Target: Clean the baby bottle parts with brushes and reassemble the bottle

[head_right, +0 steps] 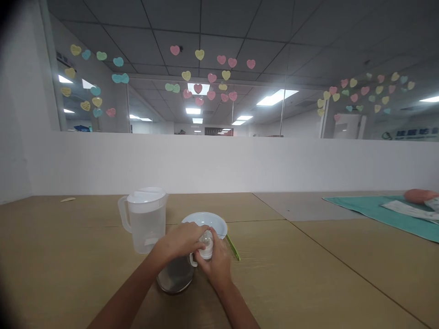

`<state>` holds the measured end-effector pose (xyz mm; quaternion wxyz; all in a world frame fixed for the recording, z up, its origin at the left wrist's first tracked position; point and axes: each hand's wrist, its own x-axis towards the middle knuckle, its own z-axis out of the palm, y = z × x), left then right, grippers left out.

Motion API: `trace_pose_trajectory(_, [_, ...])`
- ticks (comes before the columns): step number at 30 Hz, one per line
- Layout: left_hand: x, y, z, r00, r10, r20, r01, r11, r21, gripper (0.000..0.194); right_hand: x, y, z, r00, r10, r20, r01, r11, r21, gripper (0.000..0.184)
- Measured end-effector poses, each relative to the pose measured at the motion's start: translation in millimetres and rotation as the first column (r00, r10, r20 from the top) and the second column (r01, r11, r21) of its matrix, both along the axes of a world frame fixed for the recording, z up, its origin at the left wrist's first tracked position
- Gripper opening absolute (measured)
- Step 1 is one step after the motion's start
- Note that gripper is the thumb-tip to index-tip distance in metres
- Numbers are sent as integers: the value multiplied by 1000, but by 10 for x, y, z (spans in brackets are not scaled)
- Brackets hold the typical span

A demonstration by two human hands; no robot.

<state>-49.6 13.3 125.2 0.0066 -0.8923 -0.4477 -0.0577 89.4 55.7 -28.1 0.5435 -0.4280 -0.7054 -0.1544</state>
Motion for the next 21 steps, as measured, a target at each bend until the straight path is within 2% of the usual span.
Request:
trace_pose_trajectory(7, [69, -106, 25, 998, -6, -56, 12, 993, 114, 35, 22, -66, 41, 996, -42, -73, 42, 999, 4, 65])
trace_pose_trajectory(13, [152, -144, -1, 994, -59, -92, 77, 975, 207, 29, 31, -127, 94, 972, -106, -210, 108, 994, -4, 53])
trace_pose_trajectory(18, [138, -128, 9, 986, -162, -25, 164, 968, 189, 31, 31, -122, 71, 946, -46, -321, 56, 998, 22, 43])
trace_pose_trajectory(21, [91, -40, -2, 972, -213, 97, 199, 971, 132, 33, 33, -126, 83, 938, -54, -341, 59, 998, 5, 43])
